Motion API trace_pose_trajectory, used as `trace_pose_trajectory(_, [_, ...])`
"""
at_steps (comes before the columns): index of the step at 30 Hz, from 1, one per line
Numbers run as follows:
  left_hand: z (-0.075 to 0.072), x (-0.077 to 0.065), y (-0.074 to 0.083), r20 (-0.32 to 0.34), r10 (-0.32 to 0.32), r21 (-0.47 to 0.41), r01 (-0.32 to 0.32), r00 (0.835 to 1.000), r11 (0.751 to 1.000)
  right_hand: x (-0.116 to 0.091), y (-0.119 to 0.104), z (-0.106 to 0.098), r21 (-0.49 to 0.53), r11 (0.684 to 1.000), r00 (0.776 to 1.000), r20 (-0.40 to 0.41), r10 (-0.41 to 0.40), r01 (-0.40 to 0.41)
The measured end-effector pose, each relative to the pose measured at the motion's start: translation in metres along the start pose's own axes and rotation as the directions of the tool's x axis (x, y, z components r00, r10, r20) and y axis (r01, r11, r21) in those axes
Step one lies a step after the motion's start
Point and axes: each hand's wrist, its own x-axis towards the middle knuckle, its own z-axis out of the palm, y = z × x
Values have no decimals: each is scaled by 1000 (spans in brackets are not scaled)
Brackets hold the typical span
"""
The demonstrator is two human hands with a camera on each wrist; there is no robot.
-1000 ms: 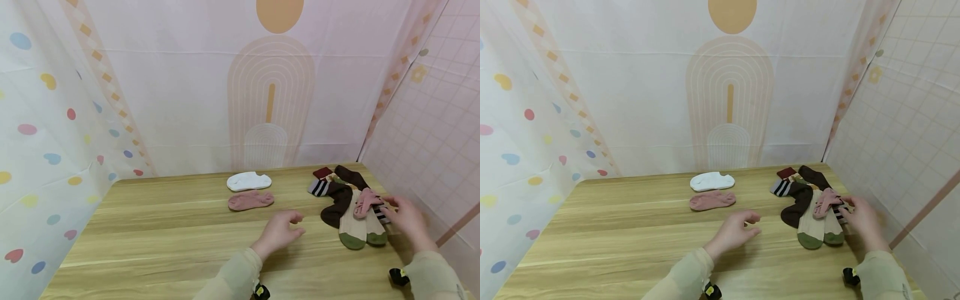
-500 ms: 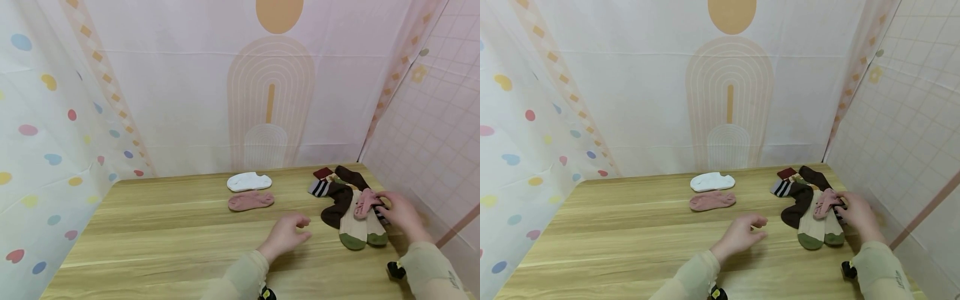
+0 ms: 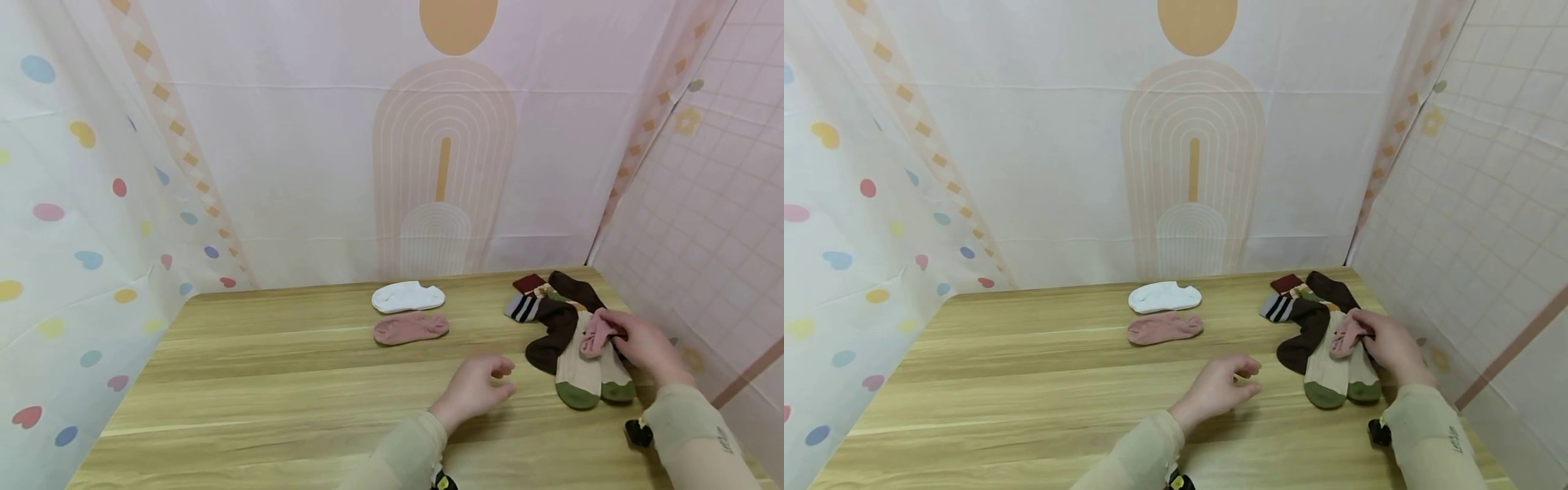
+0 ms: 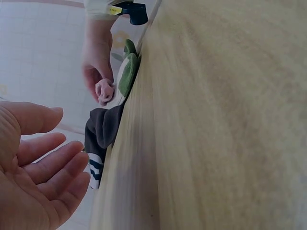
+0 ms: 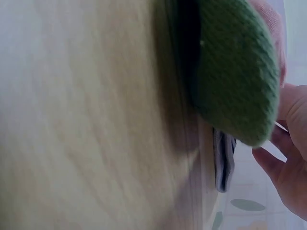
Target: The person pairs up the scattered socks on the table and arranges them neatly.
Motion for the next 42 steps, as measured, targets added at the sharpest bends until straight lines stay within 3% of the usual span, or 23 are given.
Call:
trace_pose_trajectory(15, [5,3,1,6,-32,-2,32,999,999,-11,-11,-3,-77,997,1000,-23,5,-7])
trace_pose_trajectory(20, [9,5,0,19,-63,-5,64,998,998,-18,-16,-3,-101,991,987,-125,-102,90])
trace_pose_trajectory(25, [14,10,2,23,-78,10,78,997,997,-24,-21,2,-100,974,954,-204,-220,203])
trace_pose_trajectory(29, [19,15,4,7,-70,17,70,998,997,-27,-26,5,-122,961,933,-237,-270,247])
trace_pose_trajectory(42, [35,26,18,45,-31,77,28,999,997,-31,-43,-2,-145,960,945,-193,-265,239])
